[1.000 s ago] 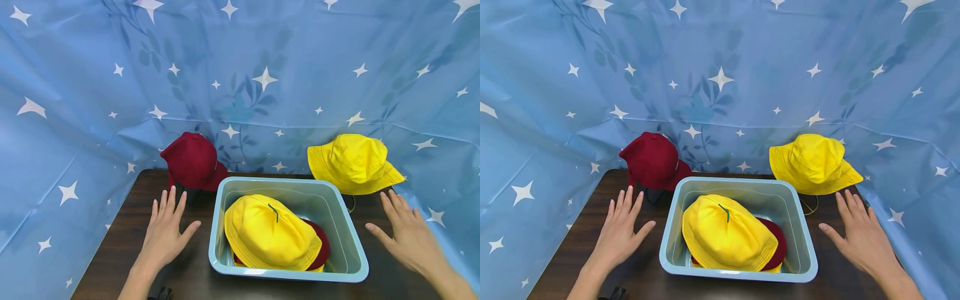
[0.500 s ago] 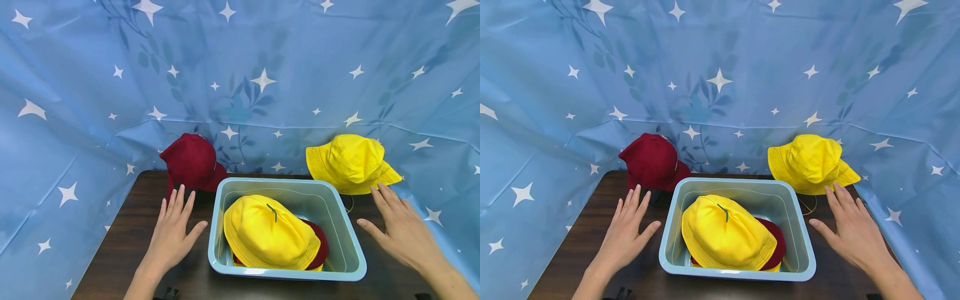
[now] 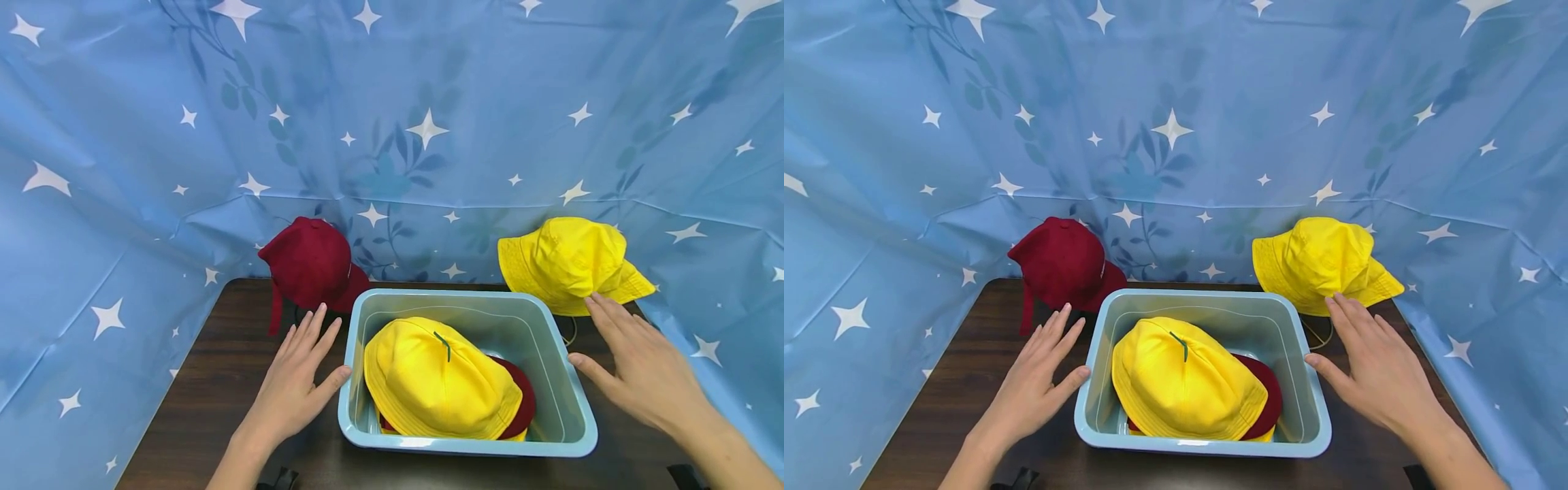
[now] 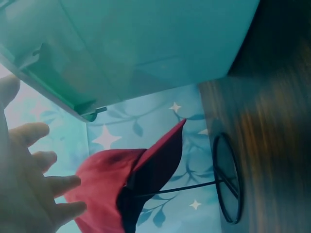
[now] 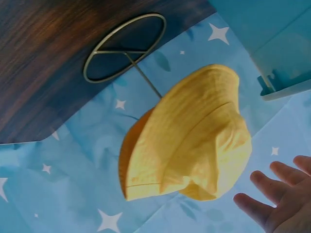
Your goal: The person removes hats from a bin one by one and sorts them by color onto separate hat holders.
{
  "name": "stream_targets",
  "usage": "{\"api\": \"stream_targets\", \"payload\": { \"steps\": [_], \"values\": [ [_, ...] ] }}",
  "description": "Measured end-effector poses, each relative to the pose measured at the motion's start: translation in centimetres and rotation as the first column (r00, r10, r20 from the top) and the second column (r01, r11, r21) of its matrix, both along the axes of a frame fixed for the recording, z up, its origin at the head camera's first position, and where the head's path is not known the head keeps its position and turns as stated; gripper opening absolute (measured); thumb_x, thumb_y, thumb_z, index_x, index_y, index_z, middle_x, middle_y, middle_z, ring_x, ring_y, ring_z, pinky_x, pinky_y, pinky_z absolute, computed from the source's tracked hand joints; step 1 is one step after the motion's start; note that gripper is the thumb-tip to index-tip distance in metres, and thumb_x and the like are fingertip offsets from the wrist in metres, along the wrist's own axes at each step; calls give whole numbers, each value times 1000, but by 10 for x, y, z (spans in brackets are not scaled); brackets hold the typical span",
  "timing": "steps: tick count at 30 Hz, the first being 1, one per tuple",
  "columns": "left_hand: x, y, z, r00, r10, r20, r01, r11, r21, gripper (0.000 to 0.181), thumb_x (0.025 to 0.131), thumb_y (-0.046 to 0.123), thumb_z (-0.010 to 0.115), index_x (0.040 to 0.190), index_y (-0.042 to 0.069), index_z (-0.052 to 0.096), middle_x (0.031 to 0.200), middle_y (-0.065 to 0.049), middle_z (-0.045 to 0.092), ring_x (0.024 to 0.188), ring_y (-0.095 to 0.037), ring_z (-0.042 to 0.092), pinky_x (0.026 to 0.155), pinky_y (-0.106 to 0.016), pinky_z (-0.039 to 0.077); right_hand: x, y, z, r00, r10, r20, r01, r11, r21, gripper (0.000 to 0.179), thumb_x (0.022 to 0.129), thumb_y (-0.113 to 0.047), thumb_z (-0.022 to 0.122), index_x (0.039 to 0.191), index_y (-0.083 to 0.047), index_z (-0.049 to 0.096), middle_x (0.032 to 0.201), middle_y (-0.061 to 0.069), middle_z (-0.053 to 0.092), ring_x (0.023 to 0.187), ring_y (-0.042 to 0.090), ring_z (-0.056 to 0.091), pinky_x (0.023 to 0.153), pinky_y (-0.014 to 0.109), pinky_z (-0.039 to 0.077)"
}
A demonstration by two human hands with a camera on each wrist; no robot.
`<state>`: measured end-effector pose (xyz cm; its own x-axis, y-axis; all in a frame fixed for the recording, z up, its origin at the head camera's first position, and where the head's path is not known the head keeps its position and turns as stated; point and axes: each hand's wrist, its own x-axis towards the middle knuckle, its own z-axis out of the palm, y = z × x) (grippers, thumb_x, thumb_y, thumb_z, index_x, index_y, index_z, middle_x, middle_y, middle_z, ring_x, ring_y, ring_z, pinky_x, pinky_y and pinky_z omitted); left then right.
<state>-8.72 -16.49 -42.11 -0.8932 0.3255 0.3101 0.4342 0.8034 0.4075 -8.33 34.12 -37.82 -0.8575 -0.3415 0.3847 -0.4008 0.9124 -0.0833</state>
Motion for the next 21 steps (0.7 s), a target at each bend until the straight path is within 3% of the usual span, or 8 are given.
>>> {"api": "stream_targets", "payload": {
  "steps": [8,21],
  "values": [
    [-5,2,-7,999,-34,0,34,999,40,71,100,47,65,163,22,42,173,0,24,156,-33,30,115,-66,35,-4,-12,4,997,62,-40,-62,998,0,99,88,-46,80,163,-5,33,161,20,45,153,34,34,129,36,10],
    [-12,4,-16,988,-130,-79,137,986,90,63,101,34,65,160,20,46,172,1,29,152,-29,37,113,-62,40,-12,-42,22,989,146,-32,-143,987,67,94,87,-54,78,159,-4,43,157,20,50,140,41,49,128,41,18]
  ]
}}
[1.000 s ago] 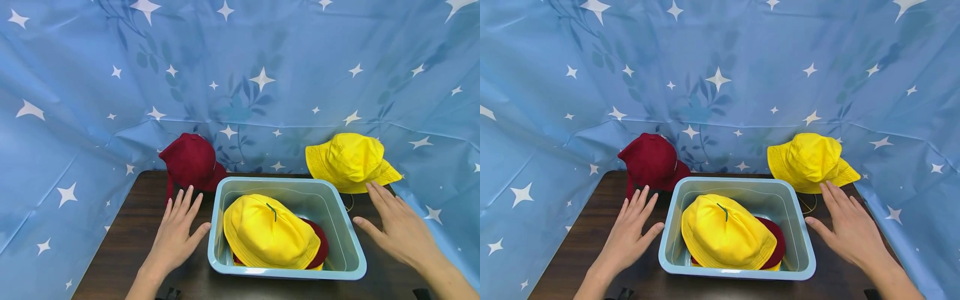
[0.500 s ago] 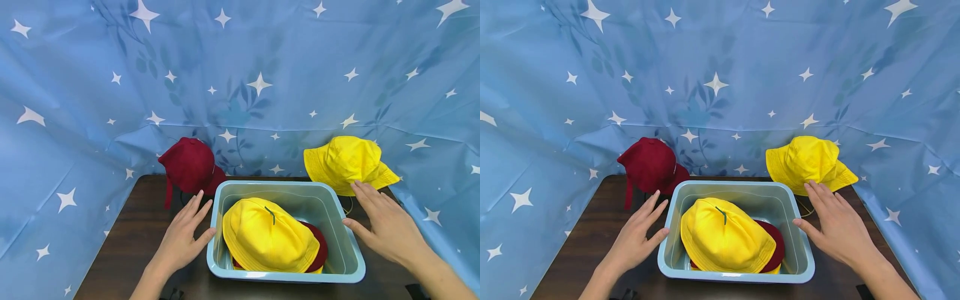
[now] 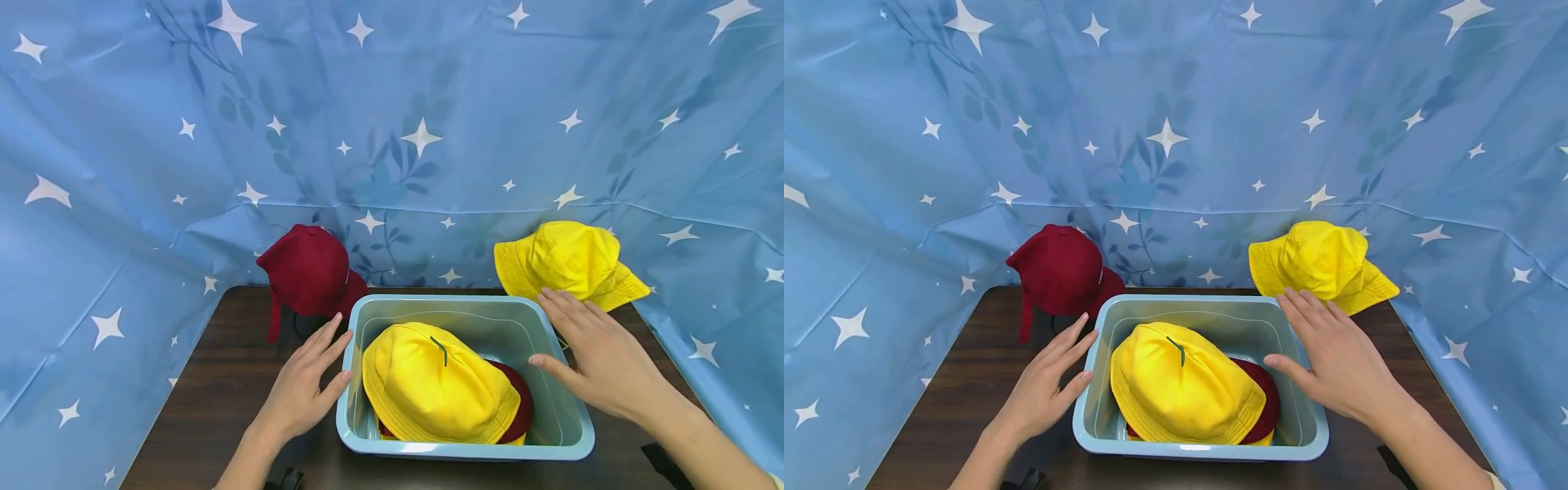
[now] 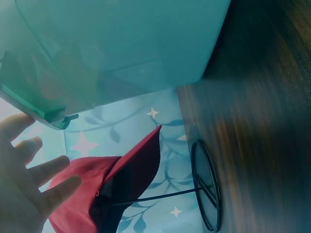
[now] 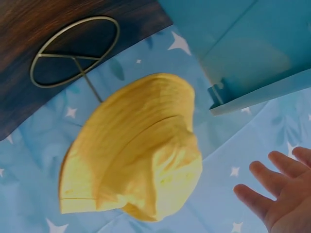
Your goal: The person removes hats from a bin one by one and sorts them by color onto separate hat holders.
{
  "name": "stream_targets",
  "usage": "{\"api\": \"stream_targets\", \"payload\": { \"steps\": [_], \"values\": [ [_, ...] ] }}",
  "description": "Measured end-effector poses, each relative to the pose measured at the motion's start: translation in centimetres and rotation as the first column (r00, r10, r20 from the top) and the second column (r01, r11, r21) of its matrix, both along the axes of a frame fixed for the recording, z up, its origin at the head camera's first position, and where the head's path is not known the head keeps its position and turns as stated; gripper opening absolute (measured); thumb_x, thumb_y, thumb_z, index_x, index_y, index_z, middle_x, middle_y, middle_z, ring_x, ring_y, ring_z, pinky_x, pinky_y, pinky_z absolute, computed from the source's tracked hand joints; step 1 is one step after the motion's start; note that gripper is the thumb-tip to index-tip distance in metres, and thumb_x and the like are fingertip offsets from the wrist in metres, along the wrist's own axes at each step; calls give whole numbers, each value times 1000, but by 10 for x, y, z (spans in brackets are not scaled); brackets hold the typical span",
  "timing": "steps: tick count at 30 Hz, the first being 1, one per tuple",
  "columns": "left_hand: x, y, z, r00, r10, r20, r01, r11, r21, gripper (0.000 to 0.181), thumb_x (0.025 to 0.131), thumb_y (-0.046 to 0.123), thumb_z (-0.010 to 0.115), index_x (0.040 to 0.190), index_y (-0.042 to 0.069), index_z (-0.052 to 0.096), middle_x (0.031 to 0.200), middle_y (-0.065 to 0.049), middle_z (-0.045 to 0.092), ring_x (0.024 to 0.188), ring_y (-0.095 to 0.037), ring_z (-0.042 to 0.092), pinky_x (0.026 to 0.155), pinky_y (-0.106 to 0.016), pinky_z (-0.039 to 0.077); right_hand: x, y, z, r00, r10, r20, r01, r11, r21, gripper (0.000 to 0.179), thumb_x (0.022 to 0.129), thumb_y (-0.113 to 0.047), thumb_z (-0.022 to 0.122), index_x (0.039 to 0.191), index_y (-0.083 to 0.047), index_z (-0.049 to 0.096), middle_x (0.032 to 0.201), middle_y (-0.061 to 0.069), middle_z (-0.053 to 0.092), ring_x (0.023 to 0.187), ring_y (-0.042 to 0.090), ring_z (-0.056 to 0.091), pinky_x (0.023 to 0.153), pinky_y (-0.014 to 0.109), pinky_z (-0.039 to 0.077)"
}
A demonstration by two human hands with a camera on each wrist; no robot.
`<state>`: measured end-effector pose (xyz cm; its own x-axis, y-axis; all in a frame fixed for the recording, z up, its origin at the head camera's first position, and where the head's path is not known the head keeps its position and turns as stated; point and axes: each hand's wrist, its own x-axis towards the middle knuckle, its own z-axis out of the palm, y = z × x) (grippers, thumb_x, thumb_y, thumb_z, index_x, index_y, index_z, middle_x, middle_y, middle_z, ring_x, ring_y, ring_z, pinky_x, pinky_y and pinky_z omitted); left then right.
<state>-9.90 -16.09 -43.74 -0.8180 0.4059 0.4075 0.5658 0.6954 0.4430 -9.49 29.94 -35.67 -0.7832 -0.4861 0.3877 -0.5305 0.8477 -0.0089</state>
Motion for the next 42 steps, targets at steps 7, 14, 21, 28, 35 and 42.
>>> {"api": "stream_targets", "payload": {
  "steps": [7,14,21,28,35,42],
  "values": [
    [-3,2,-2,998,-54,-32,55,998,36,61,101,28,65,157,13,49,169,-4,35,151,-27,39,115,-59,40,-4,-20,8,999,35,33,-36,999,21,89,91,-57,73,158,-6,45,157,19,50,139,43,51,113,57,40],
    [-7,2,-3,994,-93,-57,96,994,47,59,101,24,63,156,9,49,167,-4,38,149,-26,43,114,-56,42,-7,-38,10,994,96,44,-97,995,22,85,92,-55,74,154,-2,50,156,19,51,134,41,57,105,62,47],
    [-7,3,-5,992,-123,-31,125,989,81,58,102,22,60,157,6,48,168,-4,37,148,-27,45,113,-60,41,-10,-52,14,985,154,80,-155,988,5,82,94,-54,72,154,-3,50,158,17,50,132,40,59,104,62,48],
    [-5,4,-7,993,-116,-17,117,989,90,57,104,20,57,158,7,47,168,-3,37,148,-26,45,113,-58,42,-13,-67,19,972,185,146,-186,983,-3,86,94,-61,68,158,-9,46,161,13,46,135,36,57,103,62,49],
    [-5,5,-8,993,-120,-8,120,986,117,56,103,19,57,157,7,47,168,-2,37,148,-24,45,114,-56,41,-16,-75,21,954,215,210,-212,977,-37,90,92,-65,69,158,-9,46,160,11,49,128,33,63,98,58,53],
    [-5,5,-12,993,-112,-37,116,983,144,56,102,16,56,156,7,49,166,-3,40,146,-25,48,107,-62,46,-18,-81,23,914,248,321,-240,969,-64,92,91,-72,62,160,-13,44,158,7,50,124,28,66,98,51,56]
  ]
}}
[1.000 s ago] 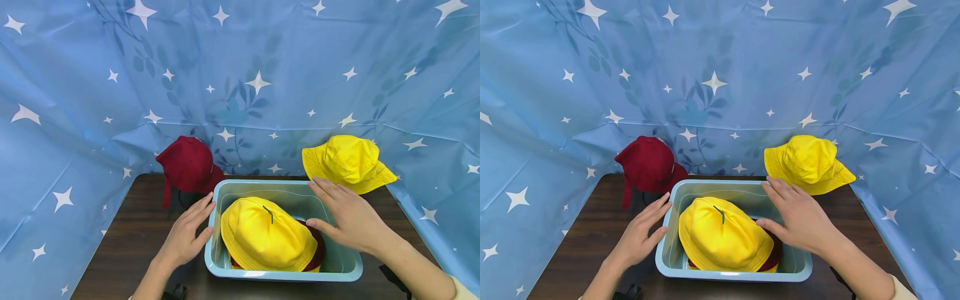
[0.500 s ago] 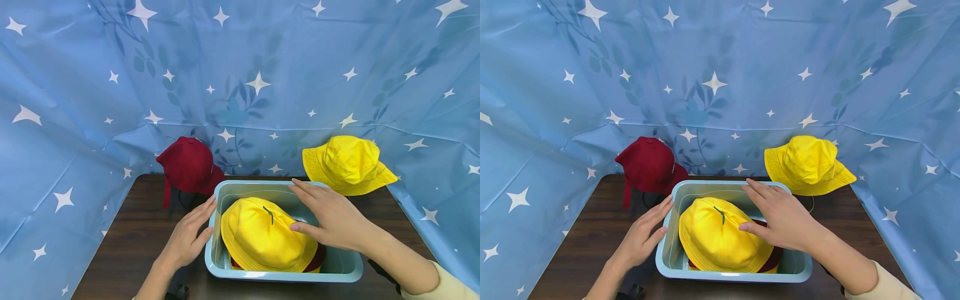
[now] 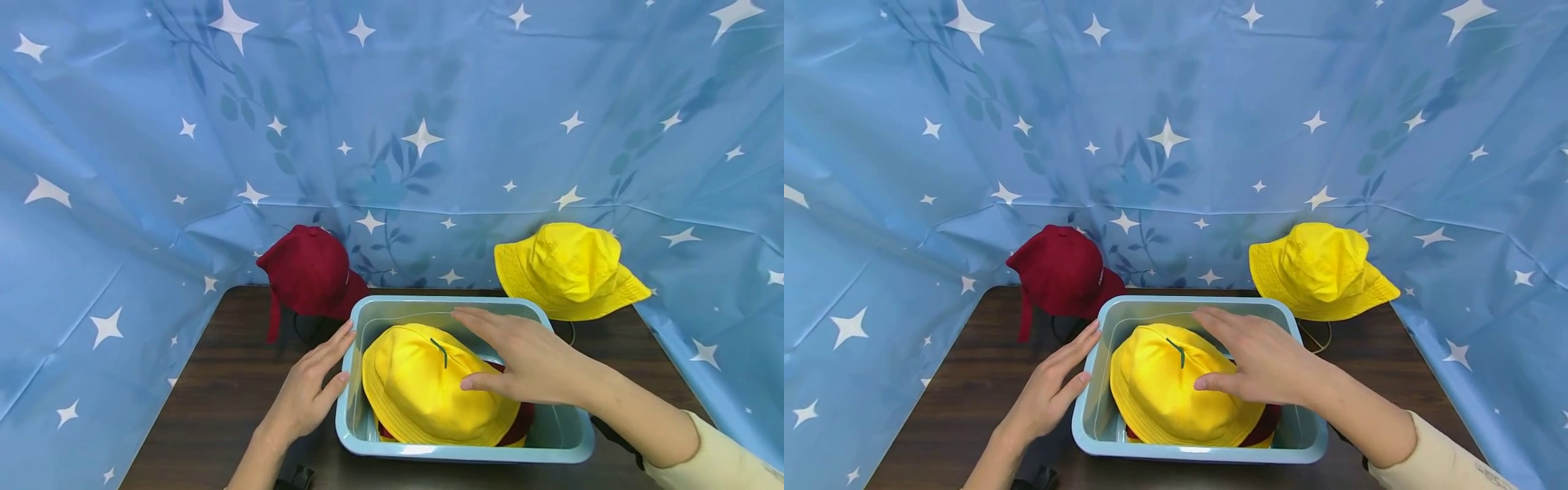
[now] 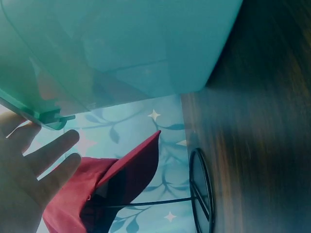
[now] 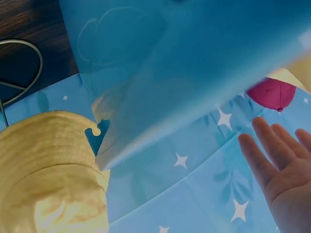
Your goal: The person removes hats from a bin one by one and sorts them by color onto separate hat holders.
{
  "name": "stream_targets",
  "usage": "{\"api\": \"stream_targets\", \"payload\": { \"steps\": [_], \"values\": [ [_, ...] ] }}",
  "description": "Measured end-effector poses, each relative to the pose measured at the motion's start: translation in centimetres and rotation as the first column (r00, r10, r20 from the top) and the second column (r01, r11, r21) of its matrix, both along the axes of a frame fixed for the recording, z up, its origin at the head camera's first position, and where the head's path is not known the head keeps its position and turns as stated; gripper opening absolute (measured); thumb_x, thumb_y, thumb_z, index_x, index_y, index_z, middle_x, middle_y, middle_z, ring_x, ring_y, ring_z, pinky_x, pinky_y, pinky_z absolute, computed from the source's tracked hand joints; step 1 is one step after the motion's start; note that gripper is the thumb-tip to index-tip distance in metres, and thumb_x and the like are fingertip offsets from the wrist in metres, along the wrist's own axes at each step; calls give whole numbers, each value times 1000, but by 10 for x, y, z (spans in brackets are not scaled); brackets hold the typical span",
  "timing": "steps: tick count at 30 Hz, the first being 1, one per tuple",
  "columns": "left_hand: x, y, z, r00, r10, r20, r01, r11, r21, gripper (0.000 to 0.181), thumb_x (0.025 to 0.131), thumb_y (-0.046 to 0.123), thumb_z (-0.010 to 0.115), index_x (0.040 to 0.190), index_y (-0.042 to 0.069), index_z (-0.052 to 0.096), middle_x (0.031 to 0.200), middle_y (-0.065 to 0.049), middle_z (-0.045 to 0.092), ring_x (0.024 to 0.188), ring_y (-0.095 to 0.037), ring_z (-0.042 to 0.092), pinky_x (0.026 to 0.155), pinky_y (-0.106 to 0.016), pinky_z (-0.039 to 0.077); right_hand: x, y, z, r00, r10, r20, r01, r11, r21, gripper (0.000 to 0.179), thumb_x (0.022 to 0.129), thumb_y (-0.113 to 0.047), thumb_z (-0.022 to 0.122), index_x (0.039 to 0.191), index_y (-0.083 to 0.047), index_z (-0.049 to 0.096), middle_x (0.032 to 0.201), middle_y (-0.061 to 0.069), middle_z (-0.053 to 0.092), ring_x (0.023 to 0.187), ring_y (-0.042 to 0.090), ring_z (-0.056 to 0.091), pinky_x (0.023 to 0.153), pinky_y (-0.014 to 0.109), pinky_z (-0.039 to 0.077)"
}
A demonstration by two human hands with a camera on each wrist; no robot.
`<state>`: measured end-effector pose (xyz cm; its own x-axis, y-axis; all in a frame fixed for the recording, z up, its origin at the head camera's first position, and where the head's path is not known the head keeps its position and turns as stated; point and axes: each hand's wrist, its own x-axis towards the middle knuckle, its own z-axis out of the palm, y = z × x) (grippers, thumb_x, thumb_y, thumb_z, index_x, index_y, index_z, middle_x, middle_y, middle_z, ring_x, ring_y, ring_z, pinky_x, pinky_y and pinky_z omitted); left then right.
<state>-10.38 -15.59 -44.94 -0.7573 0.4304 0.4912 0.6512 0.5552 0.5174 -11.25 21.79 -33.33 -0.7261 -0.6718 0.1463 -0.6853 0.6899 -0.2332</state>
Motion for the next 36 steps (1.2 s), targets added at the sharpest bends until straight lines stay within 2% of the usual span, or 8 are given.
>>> {"api": "stream_targets", "payload": {
  "steps": [6,12,18,22,26,31,36],
  "values": [
    [-1,1,-4,1000,4,-7,-4,999,35,56,101,14,56,156,7,49,166,-4,41,146,-25,48,104,-62,48,-2,-3,2,997,6,79,-7,1000,13,94,90,-76,59,159,-14,45,157,5,52,125,26,65,99,49,55],
    [0,3,-6,1000,-2,26,0,998,67,57,101,15,55,156,7,49,166,-2,40,147,-23,47,108,-62,45,-4,-4,7,993,11,120,-14,1000,26,91,90,-75,59,158,-16,46,155,7,53,121,26,67,99,50,56],
    [0,2,-7,1000,-4,15,3,998,69,57,100,13,56,156,7,49,165,-5,42,145,-24,49,109,-57,46,-5,-10,17,988,13,156,-20,999,41,86,91,-74,60,155,-16,51,152,4,56,128,28,63,101,52,54],
    [0,2,-7,1000,-7,12,6,997,74,57,100,12,57,156,7,49,165,-6,42,145,-24,50,110,-54,46,-8,-15,25,987,35,158,-41,999,34,79,93,-68,63,152,-16,55,149,3,60,126,27,64,99,52,55],
    [-1,1,-7,1000,-9,9,8,997,74,56,100,12,57,156,7,49,165,-6,43,144,-24,50,109,-55,47,-10,-20,29,981,40,191,-47,998,30,70,94,-60,69,148,-17,58,140,1,65,113,19,68,91,45,58],
    [-1,2,-7,1000,-13,9,12,997,79,56,101,11,57,156,7,49,164,-7,42,144,-25,50,110,-53,47,-13,-24,27,969,60,240,-63,998,5,57,92,-41,80,139,-13,64,125,-5,68,102,14,67,84,35,58],
    [-1,2,-7,1000,-9,23,7,996,84,56,101,13,57,156,7,50,165,-5,41,146,-24,48,113,-52,44,-18,-25,24,962,101,253,-95,995,-37,48,91,-30,83,132,-10,68,106,-10,67,91,10,64,77,29,57]
  ]
}}
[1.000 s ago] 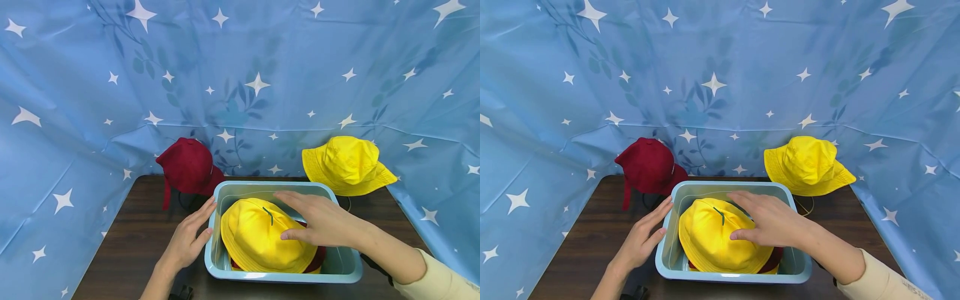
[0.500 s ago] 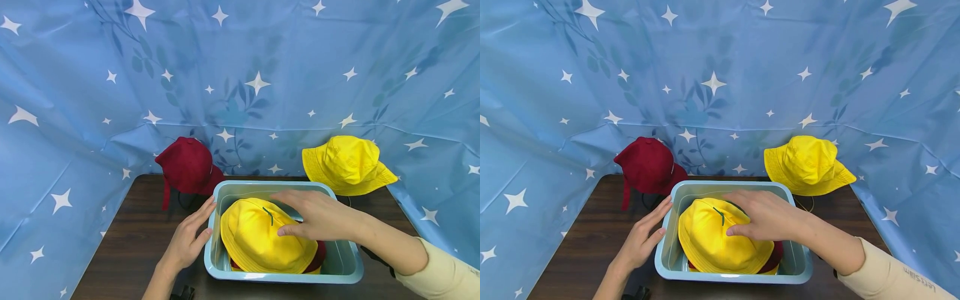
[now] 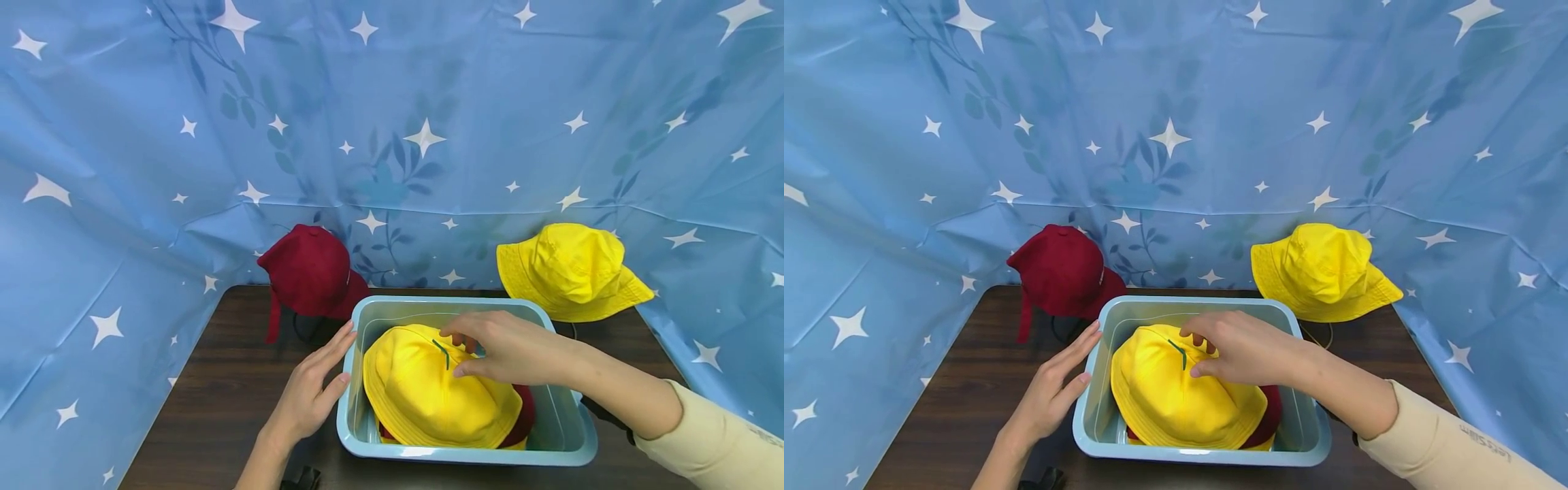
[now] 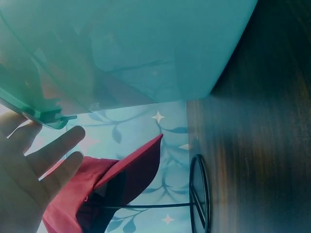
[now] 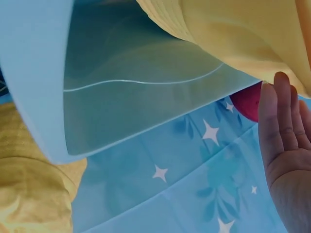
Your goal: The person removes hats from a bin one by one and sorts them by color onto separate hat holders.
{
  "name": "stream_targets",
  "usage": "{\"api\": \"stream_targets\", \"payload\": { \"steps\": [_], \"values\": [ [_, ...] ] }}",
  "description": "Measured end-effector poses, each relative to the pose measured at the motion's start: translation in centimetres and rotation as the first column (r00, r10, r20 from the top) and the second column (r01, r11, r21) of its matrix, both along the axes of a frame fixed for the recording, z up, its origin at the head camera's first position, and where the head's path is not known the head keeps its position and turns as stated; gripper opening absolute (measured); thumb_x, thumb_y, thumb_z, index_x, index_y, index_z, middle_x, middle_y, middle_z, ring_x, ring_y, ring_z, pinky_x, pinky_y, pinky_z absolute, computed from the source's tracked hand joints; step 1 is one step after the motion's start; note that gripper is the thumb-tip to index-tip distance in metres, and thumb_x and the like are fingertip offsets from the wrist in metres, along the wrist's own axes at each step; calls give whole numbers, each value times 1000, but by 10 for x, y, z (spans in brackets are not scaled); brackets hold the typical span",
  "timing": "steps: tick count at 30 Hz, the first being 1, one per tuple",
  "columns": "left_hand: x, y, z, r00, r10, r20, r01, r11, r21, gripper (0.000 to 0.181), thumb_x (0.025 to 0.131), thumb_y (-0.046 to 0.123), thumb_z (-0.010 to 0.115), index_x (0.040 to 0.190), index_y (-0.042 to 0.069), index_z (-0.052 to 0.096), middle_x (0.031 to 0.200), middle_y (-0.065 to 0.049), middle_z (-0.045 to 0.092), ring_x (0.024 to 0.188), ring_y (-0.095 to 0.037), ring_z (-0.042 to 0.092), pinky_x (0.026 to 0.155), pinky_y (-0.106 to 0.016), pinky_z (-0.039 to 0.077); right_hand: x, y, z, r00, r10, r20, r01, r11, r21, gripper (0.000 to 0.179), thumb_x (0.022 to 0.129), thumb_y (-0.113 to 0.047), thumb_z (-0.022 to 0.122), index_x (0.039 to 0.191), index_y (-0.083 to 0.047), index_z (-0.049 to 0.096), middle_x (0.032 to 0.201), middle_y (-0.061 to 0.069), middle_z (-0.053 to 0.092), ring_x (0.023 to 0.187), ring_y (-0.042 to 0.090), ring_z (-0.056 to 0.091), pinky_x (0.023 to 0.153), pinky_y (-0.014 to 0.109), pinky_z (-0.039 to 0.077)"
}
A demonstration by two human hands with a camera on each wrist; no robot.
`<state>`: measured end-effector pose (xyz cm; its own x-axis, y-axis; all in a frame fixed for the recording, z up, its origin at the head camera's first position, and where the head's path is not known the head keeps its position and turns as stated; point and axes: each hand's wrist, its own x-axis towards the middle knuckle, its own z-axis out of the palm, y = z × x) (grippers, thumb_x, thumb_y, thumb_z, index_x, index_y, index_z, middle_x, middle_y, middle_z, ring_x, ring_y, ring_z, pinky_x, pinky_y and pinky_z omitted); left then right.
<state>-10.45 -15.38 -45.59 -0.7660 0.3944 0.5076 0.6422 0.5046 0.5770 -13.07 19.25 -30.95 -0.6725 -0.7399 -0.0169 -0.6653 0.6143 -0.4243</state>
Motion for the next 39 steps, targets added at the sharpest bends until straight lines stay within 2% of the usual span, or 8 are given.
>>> {"api": "stream_targets", "payload": {
  "steps": [4,9,14,19,24,30,39],
  "values": [
    [0,0,1,1000,-3,5,3,1000,4,56,101,13,57,156,6,50,165,-5,41,146,-25,48,115,-48,43,-3,-1,-5,1000,22,1,-22,999,-34,40,91,-21,83,127,-9,69,96,-12,64,82,5,58,72,25,54],
    [-2,-2,1,1000,-11,-15,12,1000,21,55,100,10,58,155,4,50,164,-9,43,145,-26,49,117,-36,39,-7,-4,-10,999,41,-6,-41,997,-65,35,92,-17,81,124,-9,70,91,-14,61,76,3,53,70,25,52],
    [-3,-3,0,999,-30,-10,31,999,35,56,100,9,58,155,3,49,164,-10,43,146,-25,48,118,-30,36,-9,-6,-12,999,26,24,-24,996,-88,31,92,-13,81,121,-8,71,88,-15,60,75,3,53,68,25,52],
    [-3,-2,-1,999,-38,6,38,998,50,56,100,9,58,154,1,50,164,-10,43,147,-24,47,117,-28,35,-9,-6,-8,999,-4,51,10,994,-111,29,93,-12,79,121,-7,72,88,-15,62,76,3,54,69,26,53],
    [-2,-1,-2,999,-45,16,44,997,61,56,100,8,58,155,3,49,164,-10,42,147,-23,47,118,-28,34,-7,-3,-3,999,-36,14,38,993,-113,28,93,-13,79,120,-9,73,89,-16,63,77,3,55,70,27,52],
    [-2,-1,-2,999,-47,18,46,997,67,56,100,8,58,155,1,49,164,-11,42,147,-23,47,117,-27,34,-6,-2,5,999,-39,-17,37,993,-116,28,94,-15,79,121,-11,75,90,-17,65,76,1,55,68,26,52],
    [-3,0,-3,998,-60,10,59,995,82,57,99,6,57,156,3,48,164,-12,43,146,-23,48,117,-26,35,-4,3,17,997,-56,-43,49,986,-158,26,93,-10,79,119,-12,76,96,-14,68,78,2,58,68,26,54]
  ]
}}
